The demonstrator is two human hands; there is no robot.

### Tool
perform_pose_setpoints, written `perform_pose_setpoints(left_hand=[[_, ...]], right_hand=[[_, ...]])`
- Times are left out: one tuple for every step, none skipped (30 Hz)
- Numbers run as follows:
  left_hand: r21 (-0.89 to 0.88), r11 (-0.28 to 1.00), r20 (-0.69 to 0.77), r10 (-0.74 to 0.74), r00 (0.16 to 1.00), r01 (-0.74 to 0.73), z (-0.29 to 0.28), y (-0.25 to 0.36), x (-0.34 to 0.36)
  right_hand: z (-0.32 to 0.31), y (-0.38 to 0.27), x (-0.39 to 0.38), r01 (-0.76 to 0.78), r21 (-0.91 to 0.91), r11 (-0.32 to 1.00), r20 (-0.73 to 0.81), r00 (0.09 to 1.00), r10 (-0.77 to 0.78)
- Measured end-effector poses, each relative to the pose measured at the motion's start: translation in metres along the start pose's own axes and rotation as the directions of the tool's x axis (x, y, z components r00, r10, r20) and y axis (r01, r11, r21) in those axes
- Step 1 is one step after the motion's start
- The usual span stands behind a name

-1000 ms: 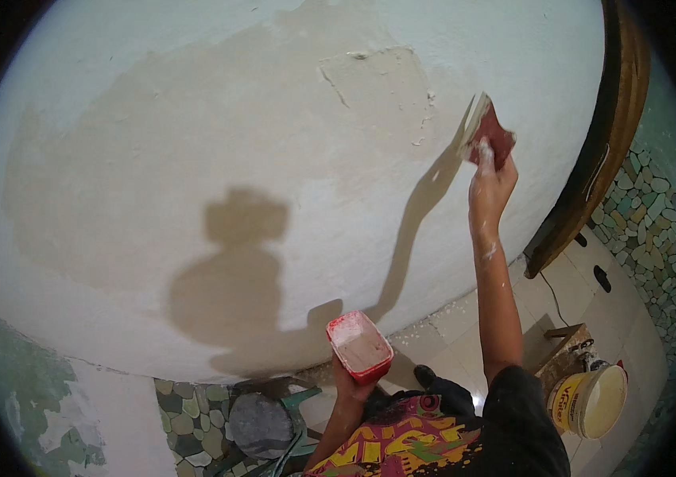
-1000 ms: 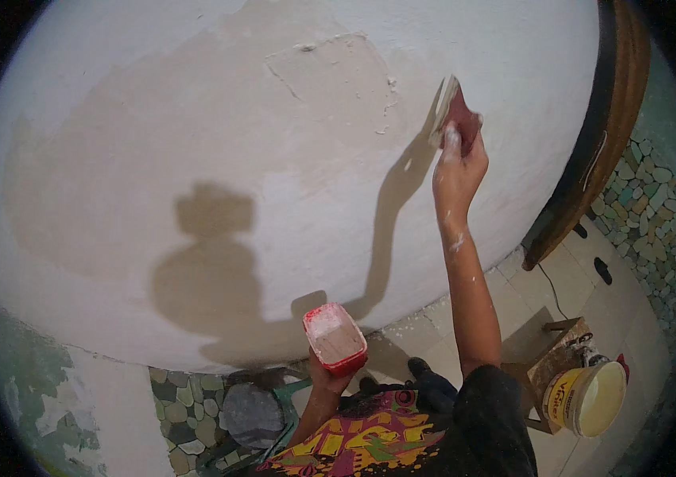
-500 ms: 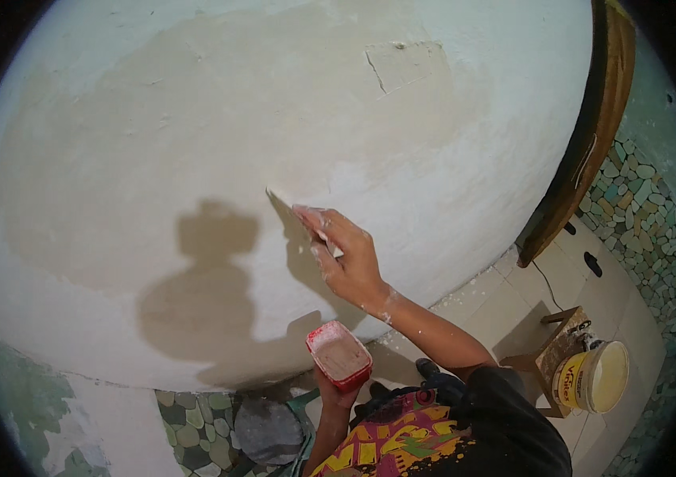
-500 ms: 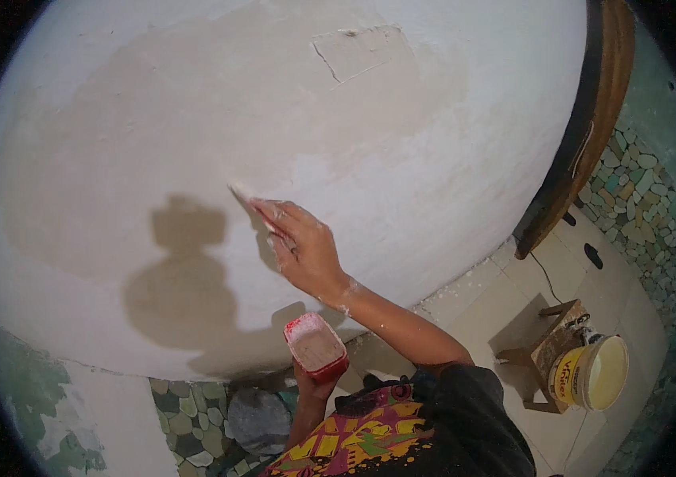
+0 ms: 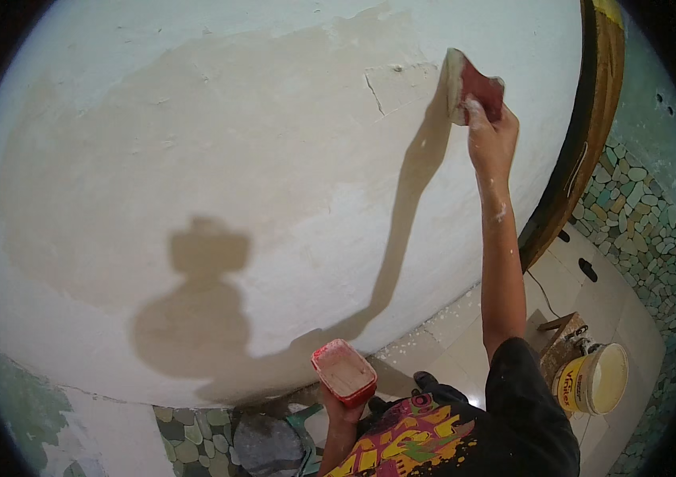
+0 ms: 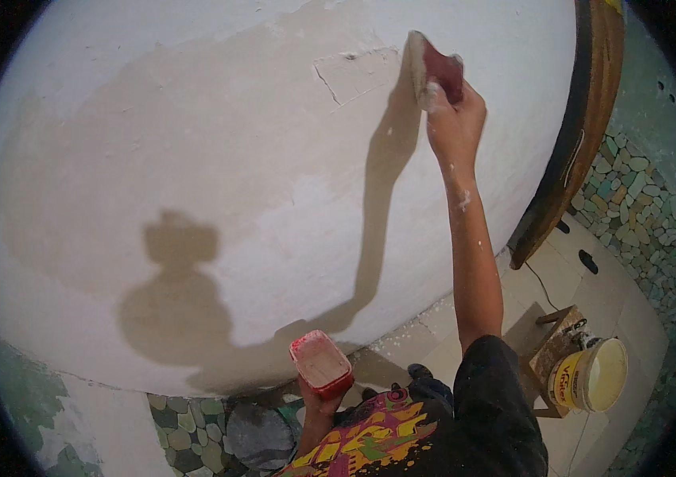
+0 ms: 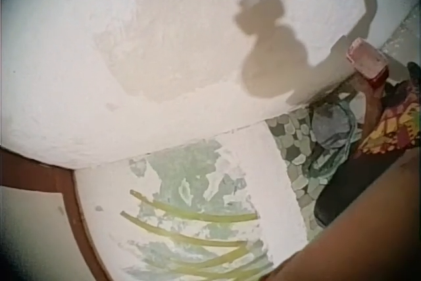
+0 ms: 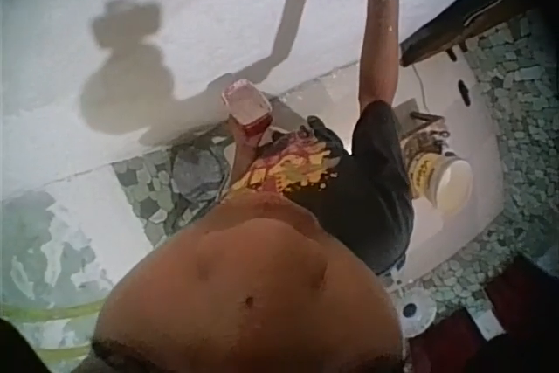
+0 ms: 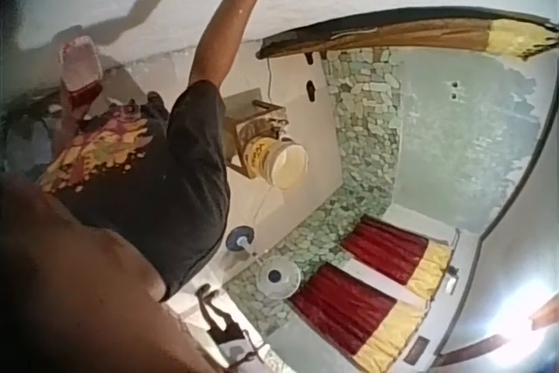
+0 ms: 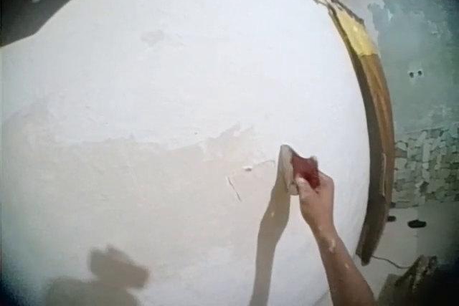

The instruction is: Applying putty to a wall using a spatula.

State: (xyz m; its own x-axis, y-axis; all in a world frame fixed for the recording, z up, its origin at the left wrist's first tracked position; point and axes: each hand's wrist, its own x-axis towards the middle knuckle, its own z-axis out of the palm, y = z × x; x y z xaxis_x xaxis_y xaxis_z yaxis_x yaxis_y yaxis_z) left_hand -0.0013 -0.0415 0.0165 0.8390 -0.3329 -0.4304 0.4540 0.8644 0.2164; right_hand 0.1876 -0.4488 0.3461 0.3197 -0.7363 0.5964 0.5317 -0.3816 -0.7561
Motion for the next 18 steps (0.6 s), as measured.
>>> perform_pose_setpoints(left_hand=[[0.002, 1.0, 0.002, -0.002, 1.0, 0.002, 0.003, 0.001, 0.002], [0.006, 1.0, 0.005, -0.003, 1.0, 0.003, 0.004, 0.0, 0.003], [0.011, 1.0, 0.008, -0.004, 1.0, 0.004, 0.006, -0.001, 0.004], [0.01, 1.0, 0.006, -0.003, 1.0, 0.003, 0.01, -0.003, 0.003], [0.011, 1.0, 0.019, 0.008, 1.0, -0.008, 0.015, -0.004, 0.001], [0.017, 1.0, 0.037, 0.005, 0.999, -0.005, 0.019, -0.005, 0.001], [0.022, 1.0, 0.03, 0.01, 1.0, -0.011, 0.016, -0.002, 0.0], [0.013, 1.0, 0.017, 0.006, 1.0, -0.006, 0.012, 0.0, 0.002], [0.006, 1.0, 0.008, -0.001, 1.0, 0.001, 0.009, 0.002, 0.003], [0.011, 1.0, 0.006, -0.002, 1.0, 0.002, 0.009, 0.004, 0.003], [0.044, 0.999, 0.018, -0.01, 1.0, 0.009, 0.011, 0.004, 0.001], [0.077, 0.997, 0.029, -0.018, 0.999, 0.016, 0.012, 0.004, 0.0], [0.081, 0.997, 0.031, -0.016, 0.999, 0.014, 0.011, 0.005, 0.0], [0.092, 0.996, 0.052, -0.021, 0.998, 0.016, 0.01, 0.006, 0.001], [0.102, 0.995, 0.072, -0.026, 0.997, 0.018, 0.009, 0.007, 0.002], [0.103, 0.995, 0.078, -0.024, 0.997, 0.016, 0.008, 0.008, 0.005], [0.09, 0.996, 0.041, -0.029, 0.999, 0.026, 0.005, 0.009, 0.004], [0.075, 0.997, 0.004, -0.035, 0.999, 0.035, 0.003, 0.009, 0.003]], right_hand=[[0.008, -0.004, 0.0, 0.027, -0.013, 1.0, 0.018, 0.999, -0.027], [0.015, -0.01, -0.007, 0.027, -0.01, 1.0, 0.019, 0.999, -0.027], [0.022, -0.019, -0.021, 0.077, 0.009, 0.997, 0.049, 0.996, -0.077], [0.028, -0.027, -0.036, 0.124, 0.025, 0.992, 0.079, 0.989, -0.126], [0.038, -0.031, -0.051, 0.151, 0.069, 0.986, 0.127, 0.979, -0.159], [0.045, -0.037, -0.066, 0.182, 0.103, 0.978, 0.166, 0.966, -0.197], [0.055, -0.054, -0.086, 0.176, 0.1, 0.979, 0.232, 0.953, -0.195], [0.061, -0.073, -0.104, 0.173, 0.094, 0.98, 0.297, 0.935, -0.193], [0.065, -0.083, -0.12, 0.209, 0.067, 0.976, 0.359, 0.907, -0.219], [0.068, -0.089, -0.133, 0.247, 0.041, 0.968, 0.421, 0.874, -0.241], [0.071, -0.093, -0.142, 0.246, 0.036, 0.968, 0.417, 0.877, -0.239], [0.074, -0.096, -0.149, 0.283, 0.046, 0.958, 0.42, 0.865, -0.276], [0.076, -0.097, -0.154, 0.32, 0.063, 0.945, 0.423, 0.849, -0.316], [0.075, -0.093, -0.157, 0.321, 0.066, 0.945, 0.421, 0.85, -0.318], [0.074, -0.086, -0.161, 0.072, 0.257, 0.964, 0.424, 0.888, -0.179], [0.071, -0.08, -0.161, -0.177, 0.429, 0.886, 0.456, 0.889, -0.043], [0.062, -0.075, -0.152, -0.295, 0.351, 0.889, 0.516, 0.853, 0.079], [0.049, -0.067, -0.137, -0.406, 0.264, 0.875, 0.567, 0.799, 0.2]])
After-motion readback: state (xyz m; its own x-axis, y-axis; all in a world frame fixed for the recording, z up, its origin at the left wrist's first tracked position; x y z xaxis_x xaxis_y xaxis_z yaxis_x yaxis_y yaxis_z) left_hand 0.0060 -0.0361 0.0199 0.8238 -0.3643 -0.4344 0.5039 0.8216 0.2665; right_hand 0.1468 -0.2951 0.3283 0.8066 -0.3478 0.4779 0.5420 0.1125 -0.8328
